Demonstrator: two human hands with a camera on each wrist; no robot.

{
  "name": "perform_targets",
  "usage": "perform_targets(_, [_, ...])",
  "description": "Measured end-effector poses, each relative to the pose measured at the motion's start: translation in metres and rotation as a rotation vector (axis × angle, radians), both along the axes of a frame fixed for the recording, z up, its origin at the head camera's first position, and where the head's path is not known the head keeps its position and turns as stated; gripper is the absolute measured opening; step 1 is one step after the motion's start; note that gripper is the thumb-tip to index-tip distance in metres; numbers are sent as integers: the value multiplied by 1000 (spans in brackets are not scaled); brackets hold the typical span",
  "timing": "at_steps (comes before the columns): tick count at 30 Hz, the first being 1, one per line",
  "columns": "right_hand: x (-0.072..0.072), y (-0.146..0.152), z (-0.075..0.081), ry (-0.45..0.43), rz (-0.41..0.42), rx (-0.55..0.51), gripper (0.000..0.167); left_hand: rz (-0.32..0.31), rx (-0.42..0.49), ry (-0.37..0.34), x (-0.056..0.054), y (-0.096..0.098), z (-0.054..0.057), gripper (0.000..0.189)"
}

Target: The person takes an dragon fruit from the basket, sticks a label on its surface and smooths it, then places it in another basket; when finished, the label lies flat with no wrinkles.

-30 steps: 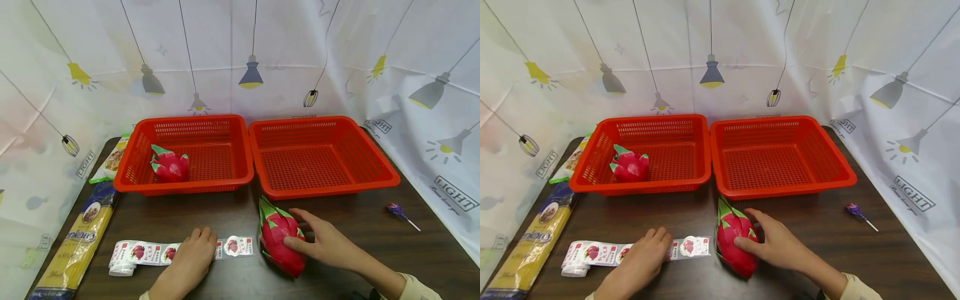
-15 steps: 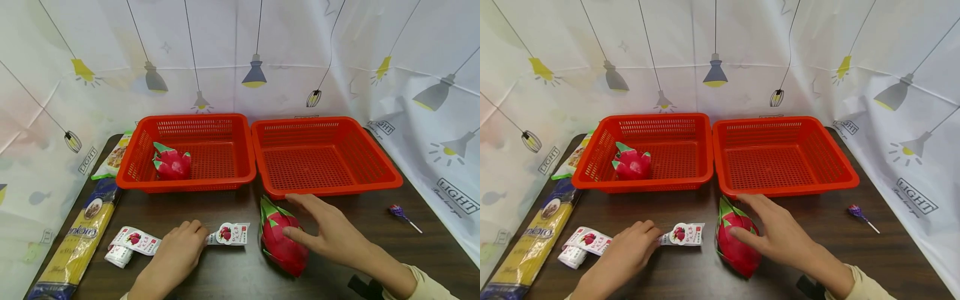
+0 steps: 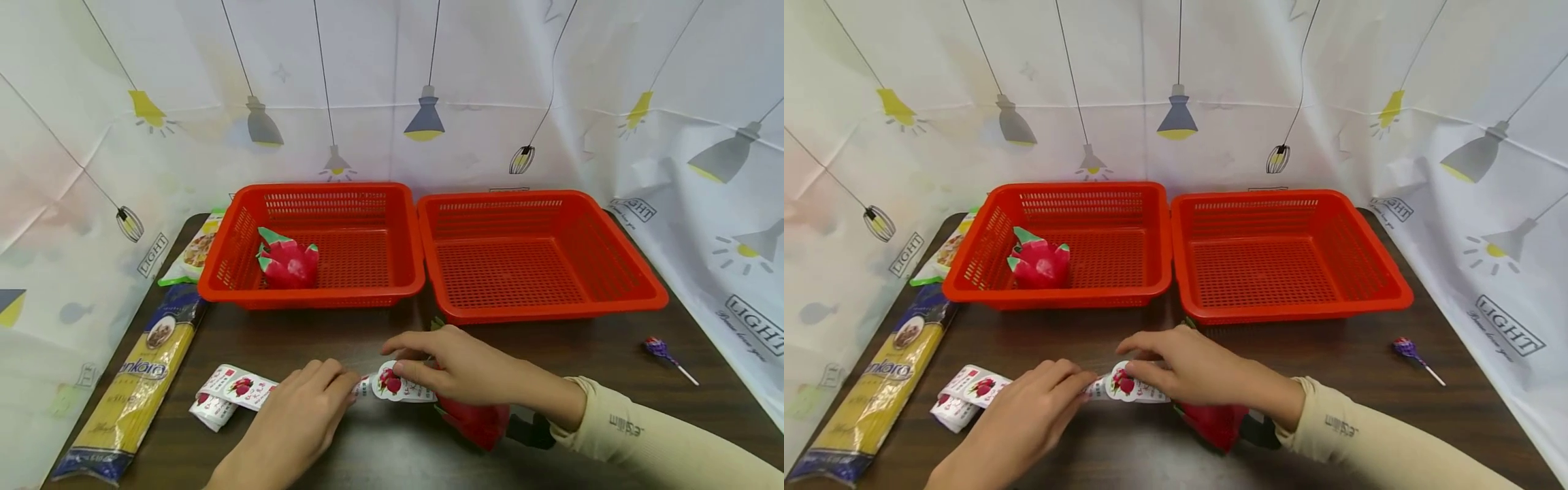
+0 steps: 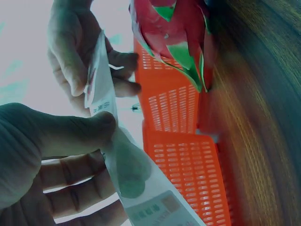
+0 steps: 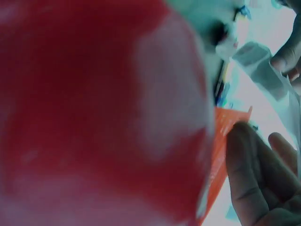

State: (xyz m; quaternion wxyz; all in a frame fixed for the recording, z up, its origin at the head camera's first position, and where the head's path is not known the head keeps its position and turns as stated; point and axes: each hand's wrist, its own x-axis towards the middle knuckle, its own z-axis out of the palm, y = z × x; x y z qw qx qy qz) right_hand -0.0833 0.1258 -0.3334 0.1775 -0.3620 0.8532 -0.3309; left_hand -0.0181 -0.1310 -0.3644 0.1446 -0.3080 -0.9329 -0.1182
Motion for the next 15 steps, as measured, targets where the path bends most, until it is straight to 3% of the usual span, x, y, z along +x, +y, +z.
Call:
perform_targets(5, [0, -5, -1, -91, -10, -95, 23, -26, 37, -2, -1, 1, 2, 21])
perform_targets(9, [2, -6, -1, -101, -31, -140, 19, -45, 68, -28, -3, 1, 3, 21])
perform_targets(12, [4, -6, 0, -94, -20, -162, 18, -74, 95, -118, -8, -4, 6, 26])
perform_targets(15, [6, -6, 2, -63, 21, -182, 17, -122, 194, -309, -19, -14, 12, 29])
